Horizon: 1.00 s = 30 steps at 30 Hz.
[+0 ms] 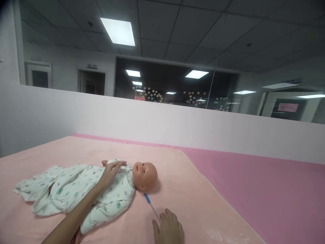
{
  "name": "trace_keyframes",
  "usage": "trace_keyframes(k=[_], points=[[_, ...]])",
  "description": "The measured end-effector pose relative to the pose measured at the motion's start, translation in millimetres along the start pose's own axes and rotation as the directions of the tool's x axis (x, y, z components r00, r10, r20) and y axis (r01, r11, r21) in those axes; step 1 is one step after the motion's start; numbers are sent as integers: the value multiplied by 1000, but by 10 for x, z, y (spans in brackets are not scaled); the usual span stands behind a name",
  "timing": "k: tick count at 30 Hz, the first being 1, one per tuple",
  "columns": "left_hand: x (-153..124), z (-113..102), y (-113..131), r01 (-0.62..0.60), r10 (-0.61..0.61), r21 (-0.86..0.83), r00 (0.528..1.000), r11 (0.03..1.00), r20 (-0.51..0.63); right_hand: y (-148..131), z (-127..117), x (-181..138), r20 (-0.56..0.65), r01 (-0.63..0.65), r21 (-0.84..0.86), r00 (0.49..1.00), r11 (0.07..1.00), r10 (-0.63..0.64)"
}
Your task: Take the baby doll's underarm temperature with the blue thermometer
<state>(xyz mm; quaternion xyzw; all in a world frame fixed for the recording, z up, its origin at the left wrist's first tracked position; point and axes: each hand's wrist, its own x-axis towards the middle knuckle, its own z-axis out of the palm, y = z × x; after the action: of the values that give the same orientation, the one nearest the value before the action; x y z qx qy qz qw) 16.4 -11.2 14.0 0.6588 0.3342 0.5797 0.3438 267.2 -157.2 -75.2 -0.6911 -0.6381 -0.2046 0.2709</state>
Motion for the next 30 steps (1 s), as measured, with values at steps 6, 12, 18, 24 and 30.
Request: trace_keyframes(k=[6, 12, 18, 24, 30], points=[[7, -89, 2, 118, -145, -321, 987, 940, -64, -216, -580, 243, 187, -191, 167, 969, 967, 160], [4, -166, -16, 209, -209, -587, 976, 782, 70, -877, -1016, 1011, 160, -122, 617, 987, 778, 28], [45, -208, -89, 204, -277, -729, 961, 653, 20, -1330, -627, 1412, 133, -81, 691, 991, 718, -17], [44, -203, -83, 206, -296, -731, 955, 651, 5, -1449, -598, 1487, -17, 147, 463, 987, 874, -158], [27, -168, -79, 197, -248, -659, 969, 726, 17, -1226, -1102, 1861, -101, 261, 625, 962, 736, -254]])
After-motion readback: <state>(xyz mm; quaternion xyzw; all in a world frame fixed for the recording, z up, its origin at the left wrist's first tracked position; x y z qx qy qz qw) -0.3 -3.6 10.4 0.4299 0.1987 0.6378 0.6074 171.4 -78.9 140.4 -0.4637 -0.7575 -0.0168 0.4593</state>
